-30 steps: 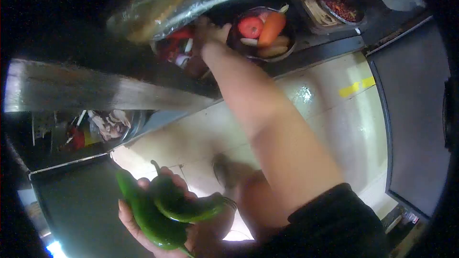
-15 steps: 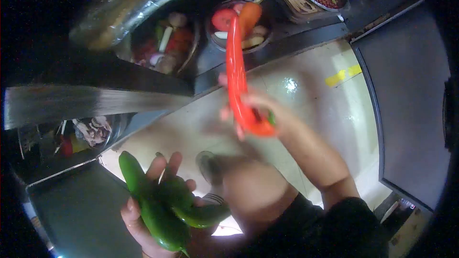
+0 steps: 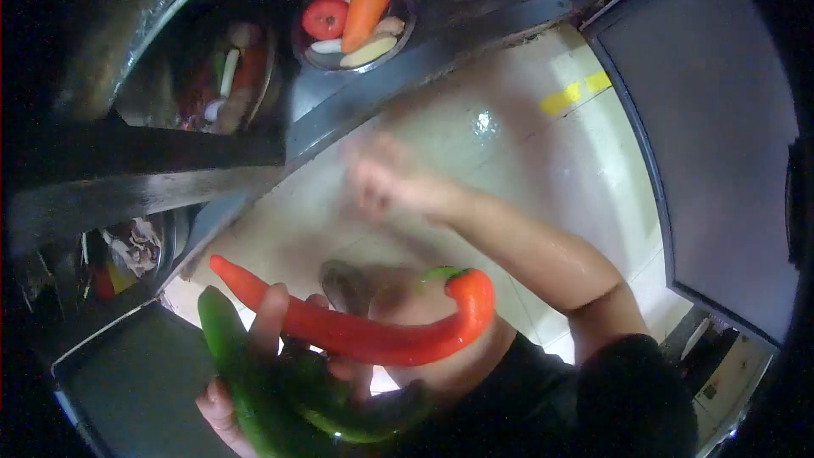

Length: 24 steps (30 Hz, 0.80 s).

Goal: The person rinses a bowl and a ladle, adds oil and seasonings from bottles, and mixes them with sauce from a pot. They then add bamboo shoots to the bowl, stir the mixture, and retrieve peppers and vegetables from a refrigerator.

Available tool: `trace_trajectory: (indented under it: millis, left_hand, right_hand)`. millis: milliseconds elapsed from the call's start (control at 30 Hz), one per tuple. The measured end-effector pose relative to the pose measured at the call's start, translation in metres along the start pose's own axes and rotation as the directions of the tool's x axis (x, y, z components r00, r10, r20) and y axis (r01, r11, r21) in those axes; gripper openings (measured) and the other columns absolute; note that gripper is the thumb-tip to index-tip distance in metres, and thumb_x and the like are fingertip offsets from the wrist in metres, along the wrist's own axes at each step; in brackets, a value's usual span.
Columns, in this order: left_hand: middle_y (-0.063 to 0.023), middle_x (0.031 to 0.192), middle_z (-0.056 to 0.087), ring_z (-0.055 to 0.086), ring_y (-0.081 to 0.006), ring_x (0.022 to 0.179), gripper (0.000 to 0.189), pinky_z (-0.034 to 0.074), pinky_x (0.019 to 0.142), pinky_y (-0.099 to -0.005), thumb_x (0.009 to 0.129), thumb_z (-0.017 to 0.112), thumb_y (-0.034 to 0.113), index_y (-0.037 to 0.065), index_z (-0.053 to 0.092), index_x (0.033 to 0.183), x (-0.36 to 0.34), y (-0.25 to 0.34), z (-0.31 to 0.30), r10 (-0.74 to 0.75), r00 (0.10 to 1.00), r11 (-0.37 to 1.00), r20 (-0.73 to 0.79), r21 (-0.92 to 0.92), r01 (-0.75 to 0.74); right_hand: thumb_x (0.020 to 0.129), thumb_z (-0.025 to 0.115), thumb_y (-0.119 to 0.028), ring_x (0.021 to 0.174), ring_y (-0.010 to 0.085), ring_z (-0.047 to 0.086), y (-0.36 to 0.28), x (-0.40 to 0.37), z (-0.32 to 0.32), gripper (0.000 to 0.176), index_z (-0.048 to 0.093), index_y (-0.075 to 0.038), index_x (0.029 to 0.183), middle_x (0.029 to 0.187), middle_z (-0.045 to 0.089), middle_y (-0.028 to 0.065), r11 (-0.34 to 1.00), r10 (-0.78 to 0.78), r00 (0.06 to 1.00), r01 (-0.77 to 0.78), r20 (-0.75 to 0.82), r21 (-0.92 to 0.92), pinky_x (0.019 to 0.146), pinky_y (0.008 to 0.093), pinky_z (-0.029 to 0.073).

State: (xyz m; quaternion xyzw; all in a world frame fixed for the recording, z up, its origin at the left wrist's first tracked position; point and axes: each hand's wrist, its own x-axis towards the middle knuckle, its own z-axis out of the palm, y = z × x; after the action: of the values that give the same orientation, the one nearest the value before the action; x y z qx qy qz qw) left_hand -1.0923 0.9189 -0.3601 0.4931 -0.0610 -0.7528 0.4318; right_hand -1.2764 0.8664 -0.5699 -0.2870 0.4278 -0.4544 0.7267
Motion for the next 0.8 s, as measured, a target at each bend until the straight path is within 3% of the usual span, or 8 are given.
trace_trajectory:
  millis: [33, 100, 167, 300, 467, 567, 667, 800]
  left_hand:
    - [-0.0204, 0.126, 0.054, 0.063, -0.0332, 0.095, 0.067, 0.056, 0.078, -0.0474, 0.085, 0.054, 0.050, 0.004, 0.049, 0.134, -0.001, -0.002, 0.002, 0.009, 1.000, 1.000, -0.016, -0.017, -0.010]
    - [-0.0206, 0.126, 0.054, 0.063, -0.0327, 0.096, 0.067, 0.056, 0.079, -0.0470, 0.085, 0.054, 0.049, 0.005, 0.048, 0.135, -0.001, -0.005, -0.001, 0.035, 0.999, 0.999, -0.014, 0.005, -0.035]
    - [-0.0217, 0.127, 0.053, 0.062, -0.0324, 0.098, 0.066, 0.055, 0.082, -0.0470, 0.087, 0.053, 0.048, 0.005, 0.046, 0.136, 0.000, -0.005, -0.011, 0.089, 0.996, 0.993, 0.004, 0.078, -0.089]
    - [-0.0225, 0.126, 0.055, 0.060, -0.0310, 0.101, 0.063, 0.053, 0.087, -0.0452, 0.090, 0.051, 0.047, 0.006, 0.044, 0.139, 0.003, 0.003, -0.028, 0.166, 0.986, 0.969, 0.015, 0.181, -0.166]
    - [-0.0170, 0.116, 0.061, 0.060, -0.0300, 0.100, 0.063, 0.052, 0.087, -0.0404, 0.090, 0.048, 0.049, 0.004, 0.049, 0.134, 0.009, 0.009, -0.007, 0.277, 0.957, 0.959, -0.083, 0.081, -0.271]
    - [-0.0144, 0.110, 0.062, 0.061, -0.0293, 0.098, 0.062, 0.052, 0.085, -0.0411, 0.089, 0.049, 0.049, 0.002, 0.050, 0.131, 0.006, 0.018, -0.012, 0.155, 0.984, 0.987, 0.090, -0.064, -0.150]
    - [-0.0130, 0.110, 0.062, 0.061, -0.0276, 0.098, 0.057, 0.053, 0.085, -0.0416, 0.089, 0.052, 0.044, 0.003, 0.051, 0.129, 0.007, 0.023, -0.022, 0.113, 0.987, 0.983, 0.116, 0.129, -0.128]
    - [-0.0126, 0.105, 0.063, 0.063, -0.0266, 0.094, 0.054, 0.053, 0.083, -0.0394, 0.089, 0.054, 0.043, 0.002, 0.056, 0.124, 0.007, 0.023, -0.003, 0.078, 0.996, 0.997, 0.043, -0.024, -0.077]
  right_hand:
    - [0.090, 0.061, -0.026, 0.065, 0.0172, 0.060, 0.001, 0.025, -0.014, 0.030, 0.054, -0.006, 0.112, 0.081, 0.061, 0.0063, 0.986, -0.136, 0.888, 0.167, -0.440, 0.032, 0.056, 0.0316, 0.053]
    - [0.086, 0.065, -0.035, 0.092, 0.0228, 0.058, -0.009, 0.059, -0.054, 0.057, 0.043, -0.004, 0.128, 0.113, 0.053, 0.0123, 0.952, -0.029, 0.774, 0.214, -0.633, 0.219, 0.072, 0.0389, 0.056]
    - [0.085, 0.066, -0.028, 0.095, 0.0254, 0.058, -0.017, 0.094, -0.078, 0.053, 0.044, -0.003, 0.127, 0.116, 0.053, 0.0141, 0.938, -0.024, 0.723, 0.255, -0.691, 0.234, 0.073, 0.0416, 0.057]
    - [0.082, 0.068, -0.019, 0.097, 0.0298, 0.058, -0.042, 0.125, -0.075, 0.051, 0.047, -0.002, 0.125, 0.119, 0.052, 0.0161, 0.961, -0.072, 0.670, 0.244, -0.739, 0.128, 0.074, 0.0455, 0.058]
    - [0.080, 0.068, -0.012, 0.096, 0.0310, 0.059, -0.051, 0.149, -0.063, 0.048, 0.048, 0.001, 0.122, 0.116, 0.054, 0.0155, 0.892, -0.025, 0.643, 0.361, -0.765, 0.274, 0.074, 0.0489, 0.059]
    - [0.081, 0.065, -0.010, 0.095, 0.0291, 0.060, -0.057, 0.141, -0.068, 0.045, 0.049, 0.001, 0.122, 0.112, 0.055, 0.0151, 0.866, -0.026, 0.632, 0.402, -0.775, 0.299, 0.072, 0.0480, 0.059]
    - [0.082, 0.062, -0.010, 0.092, 0.0272, 0.062, -0.063, 0.121, -0.068, 0.042, 0.050, 0.001, 0.121, 0.107, 0.058, 0.0145, 0.899, -0.156, 0.635, 0.408, -0.756, 0.157, 0.071, 0.0463, 0.059]
    - [0.083, 0.059, -0.009, 0.084, 0.0247, 0.064, -0.085, 0.111, -0.043, 0.033, 0.054, 0.000, 0.114, 0.100, 0.061, 0.0137, 0.863, -0.304, 0.683, 0.492, -0.664, 0.112, 0.067, 0.0411, 0.059]
